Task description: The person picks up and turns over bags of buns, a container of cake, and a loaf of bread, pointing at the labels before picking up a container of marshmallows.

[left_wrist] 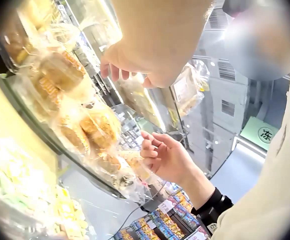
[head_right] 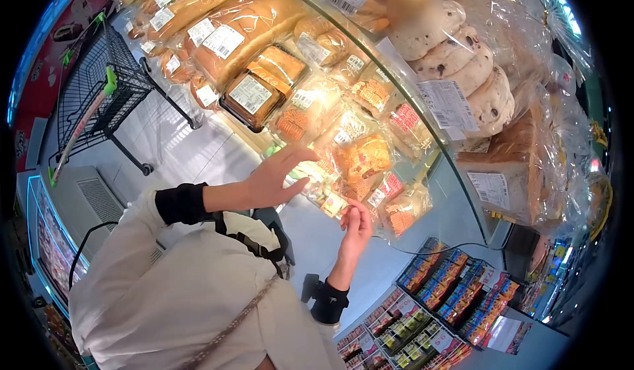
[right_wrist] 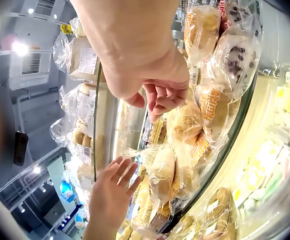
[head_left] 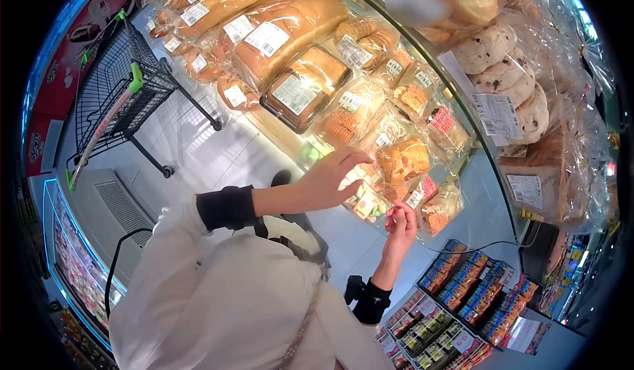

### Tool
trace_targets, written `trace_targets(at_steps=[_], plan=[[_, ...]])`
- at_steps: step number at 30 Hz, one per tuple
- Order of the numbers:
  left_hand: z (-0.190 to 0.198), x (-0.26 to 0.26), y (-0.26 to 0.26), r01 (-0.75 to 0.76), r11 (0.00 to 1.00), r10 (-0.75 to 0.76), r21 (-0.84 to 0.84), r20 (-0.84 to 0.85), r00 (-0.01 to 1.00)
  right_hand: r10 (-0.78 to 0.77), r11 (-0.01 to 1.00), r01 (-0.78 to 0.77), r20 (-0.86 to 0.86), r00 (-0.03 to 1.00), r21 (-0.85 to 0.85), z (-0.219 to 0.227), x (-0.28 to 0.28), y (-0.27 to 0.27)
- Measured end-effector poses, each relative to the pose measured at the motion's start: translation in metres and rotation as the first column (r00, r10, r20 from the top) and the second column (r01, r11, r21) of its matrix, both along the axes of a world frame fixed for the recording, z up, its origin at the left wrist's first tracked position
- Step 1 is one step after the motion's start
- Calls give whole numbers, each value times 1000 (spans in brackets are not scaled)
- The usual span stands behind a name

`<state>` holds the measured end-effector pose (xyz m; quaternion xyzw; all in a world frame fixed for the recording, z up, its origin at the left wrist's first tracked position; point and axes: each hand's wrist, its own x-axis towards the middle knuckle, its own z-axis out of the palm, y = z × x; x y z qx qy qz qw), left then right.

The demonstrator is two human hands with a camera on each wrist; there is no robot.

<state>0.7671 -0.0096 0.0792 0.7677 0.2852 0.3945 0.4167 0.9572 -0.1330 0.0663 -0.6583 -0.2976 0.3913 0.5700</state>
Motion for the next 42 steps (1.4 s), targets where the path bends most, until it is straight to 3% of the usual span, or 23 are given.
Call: trace_targets(at_steps=[7,10,11,17,20,23,26,27,33,42], plan=[[-24,-41,-39,-272,938,252,-214,-118,961,179,983,-183,-87,980,-34,-4,-14,-12],[-21,-52,-55,-306,907,303,-290,-58,951,222,974,-226,-97,970,-27,-7,-18,-28],[-26,-54,-60,-343,907,330,-246,-92,939,236,970,-240,-105,966,-31,-10,-18,-34],[-15,-68,-101,-396,834,403,-385,-67,913,351,932,-361,-175,920,-30,-32,-26,-50],[-19,-79,-117,-435,829,439,-350,-73,895,400,903,-415,-133,907,-111,-34,-38,-50],[-12,-90,-127,-480,818,472,-317,-108,875,474,875,-483,-140,869,-37,-29,-47,-51],[-25,-100,-129,-472,840,474,-267,-60,878,498,865,-503,-131,857,-2,-21,-48,-51],[-21,-100,-130,-462,815,481,-351,-36,876,499,865,-503,-130,857,5,-20,-49,-51],[-26,-107,-120,-423,824,451,-377,-16,892,457,887,-461,-124,881,-7,-24,-57,-45],[-34,-131,-49,-305,855,356,-419,48,933,363,932,-362,-72,929,25,-27,-88,3]])
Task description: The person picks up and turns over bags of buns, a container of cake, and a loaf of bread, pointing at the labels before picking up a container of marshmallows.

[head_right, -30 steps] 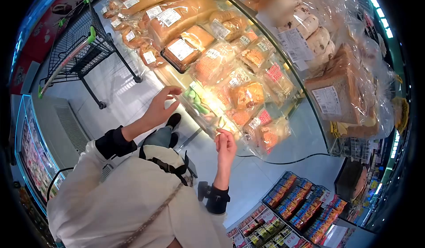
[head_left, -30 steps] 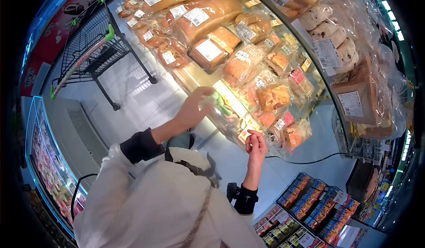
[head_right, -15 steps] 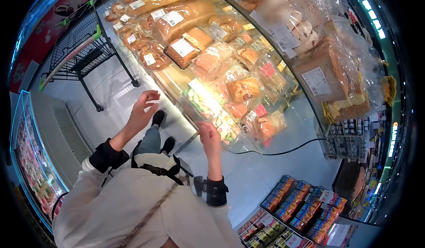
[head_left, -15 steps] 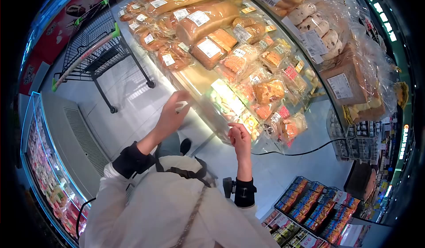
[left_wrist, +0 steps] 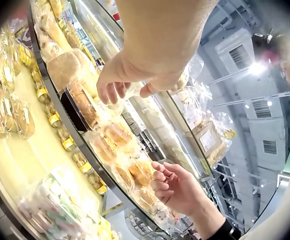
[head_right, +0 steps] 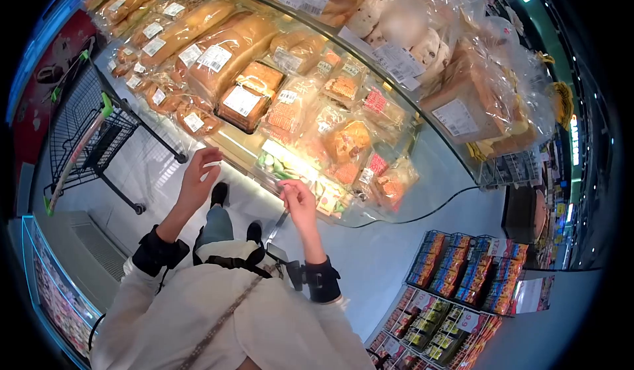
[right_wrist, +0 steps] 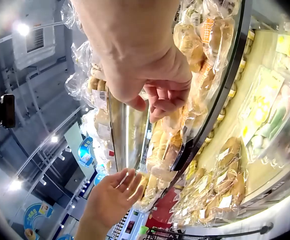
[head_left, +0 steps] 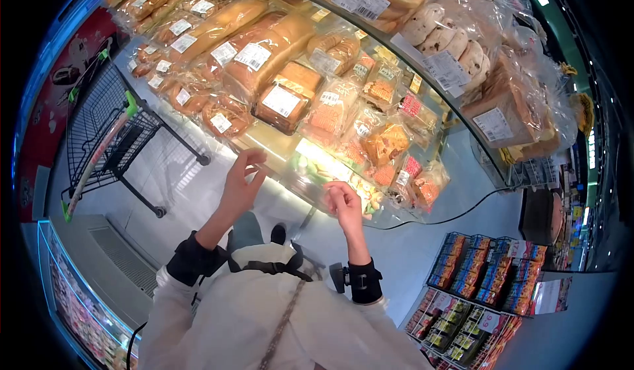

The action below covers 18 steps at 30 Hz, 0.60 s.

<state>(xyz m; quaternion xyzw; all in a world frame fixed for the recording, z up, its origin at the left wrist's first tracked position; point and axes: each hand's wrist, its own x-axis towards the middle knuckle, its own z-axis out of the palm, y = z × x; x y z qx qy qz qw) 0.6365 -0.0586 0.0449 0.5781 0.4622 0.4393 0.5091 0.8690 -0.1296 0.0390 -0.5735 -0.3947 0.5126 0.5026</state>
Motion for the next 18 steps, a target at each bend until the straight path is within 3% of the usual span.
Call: trace_targets(at_steps=[3,5,6,9,11,13,16,18], plan=[[7,-10,37,87,996,-87,1,31,996,-127,987,117,90,988,106,13,-1,27],[14,-15,62,150,989,-149,-8,51,988,-296,945,261,178,938,198,25,12,48],[15,-17,75,177,984,-177,7,52,983,-317,934,245,291,902,260,39,26,60],[20,-21,105,248,968,-251,48,58,966,-483,860,355,360,798,367,53,90,90],[21,-20,120,287,957,-288,29,67,955,-516,856,385,577,633,344,80,116,108],[19,-19,133,329,944,-330,21,63,942,-465,883,323,724,510,340,81,158,123],[27,-11,144,368,929,-369,29,79,926,-231,949,252,960,157,187,79,202,144],[27,-6,150,388,922,-387,8,96,917,116,969,213,992,58,-126,89,211,167]])
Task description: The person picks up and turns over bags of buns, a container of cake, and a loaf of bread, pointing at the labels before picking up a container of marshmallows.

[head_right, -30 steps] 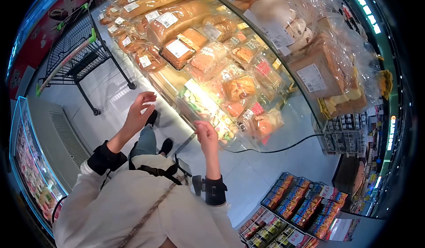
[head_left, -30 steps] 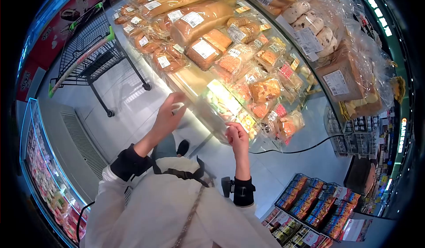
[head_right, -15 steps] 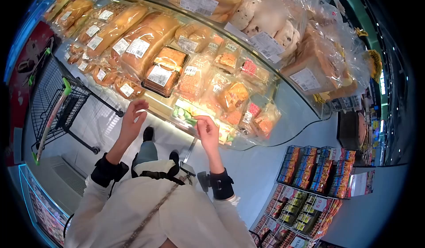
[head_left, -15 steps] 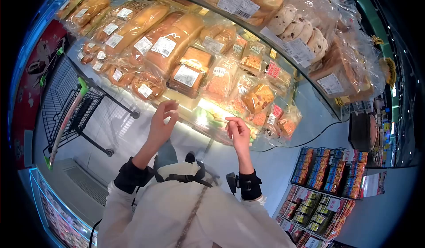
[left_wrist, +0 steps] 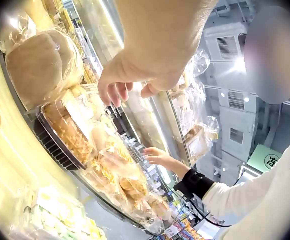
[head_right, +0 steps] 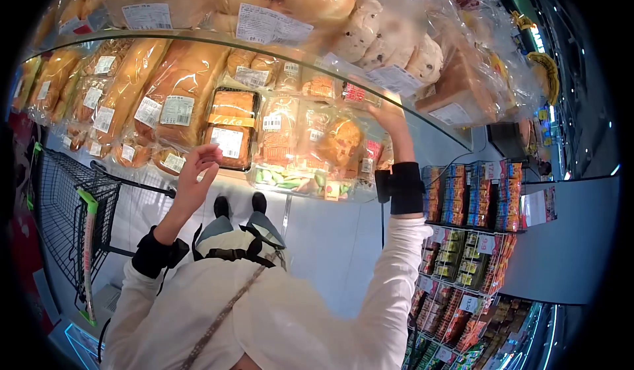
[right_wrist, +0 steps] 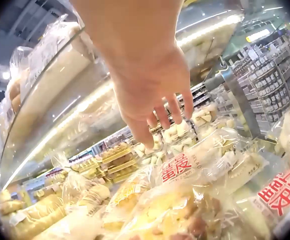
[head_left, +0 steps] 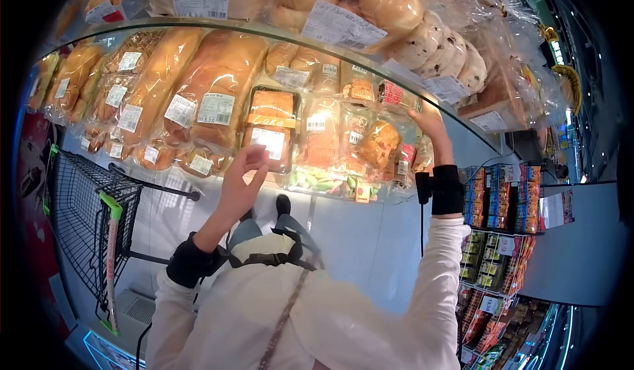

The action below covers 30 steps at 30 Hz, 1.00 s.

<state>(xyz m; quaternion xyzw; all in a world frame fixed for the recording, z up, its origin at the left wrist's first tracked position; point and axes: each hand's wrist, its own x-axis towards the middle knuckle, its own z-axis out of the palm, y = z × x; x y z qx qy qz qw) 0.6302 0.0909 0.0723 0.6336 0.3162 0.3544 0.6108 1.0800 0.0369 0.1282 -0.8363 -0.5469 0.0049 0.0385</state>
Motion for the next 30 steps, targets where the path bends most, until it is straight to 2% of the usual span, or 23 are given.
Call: trace_targets(at_steps=[1,4,7,9,11,13,20,30], plan=[[-1,3,2,7,1000,-7,-13,5,1000,27,985,-18,48,998,-174,11,-4,9],[-2,11,7,-43,999,42,26,36,998,66,959,-114,-187,980,-260,47,-43,31],[1,19,9,-81,997,80,10,86,993,284,934,-307,-142,948,-185,-6,9,47],[0,21,10,-90,996,88,23,91,992,433,870,-429,-40,900,-242,-47,39,70],[-3,24,11,-116,993,113,30,82,990,535,835,-517,61,843,-189,-55,38,73],[-7,28,9,-140,989,138,39,70,988,602,781,-593,-18,798,-194,-33,20,78],[-6,45,2,-159,985,156,70,43,987,601,779,-593,-26,799,-205,-62,47,84],[-9,53,-5,-187,979,186,80,21,982,544,792,-556,-124,830,-251,-73,58,82]])
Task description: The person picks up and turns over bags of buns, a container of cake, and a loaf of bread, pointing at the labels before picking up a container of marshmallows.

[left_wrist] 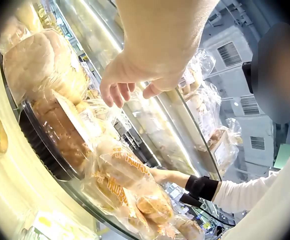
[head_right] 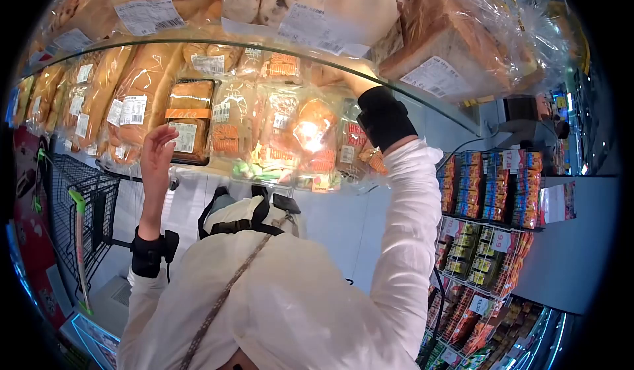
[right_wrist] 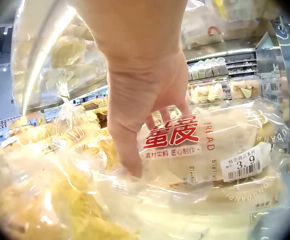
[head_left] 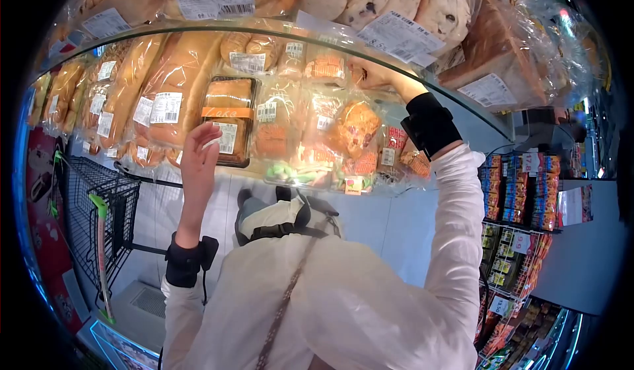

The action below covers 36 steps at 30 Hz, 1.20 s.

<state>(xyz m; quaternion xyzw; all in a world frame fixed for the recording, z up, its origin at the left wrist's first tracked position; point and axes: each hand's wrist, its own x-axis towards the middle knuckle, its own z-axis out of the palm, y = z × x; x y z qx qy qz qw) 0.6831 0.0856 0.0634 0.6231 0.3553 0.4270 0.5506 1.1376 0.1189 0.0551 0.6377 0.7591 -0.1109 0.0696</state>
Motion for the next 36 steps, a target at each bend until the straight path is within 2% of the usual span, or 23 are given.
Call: trace_targets(at_steps=[9,11,14,16,17,19,21,23,26,29,33,36], plan=[[7,1,-8,-43,999,43,-17,9,999,-92,995,88,-88,992,-43,-24,-3,13],[6,0,-9,-49,999,49,-20,7,999,-135,991,131,-152,979,-33,-32,-1,14],[7,0,-10,-53,998,53,-16,-6,999,-247,965,263,-341,907,0,-47,11,8],[7,-1,-11,-61,998,61,-17,-18,998,-143,987,152,-166,976,45,-46,18,5],[7,-1,-11,-61,998,60,-16,-24,998,-32,998,29,53,998,50,-44,23,4],[8,-1,-11,-61,998,61,-13,-33,998,27,997,-31,64,998,73,-38,35,-6],[11,0,-11,-51,999,50,-12,-31,998,16,999,-19,100,995,33,-31,37,-11],[10,-1,-11,-37,999,37,-2,-25,999,-58,995,70,165,985,-65,6,12,-17],[7,0,-7,-15,1000,15,10,-13,1000,-39,997,49,156,987,-63,1,16,-15],[10,0,-6,-19,1000,19,-4,-10,1000,-45,999,46,93,995,-1,16,10,-16],[12,0,-6,-26,999,26,-28,21,999,-26,997,29,-43,999,67,61,-29,-14],[9,-2,-6,-40,999,41,-25,27,999,53,997,-46,-133,990,61,61,-64,14]])
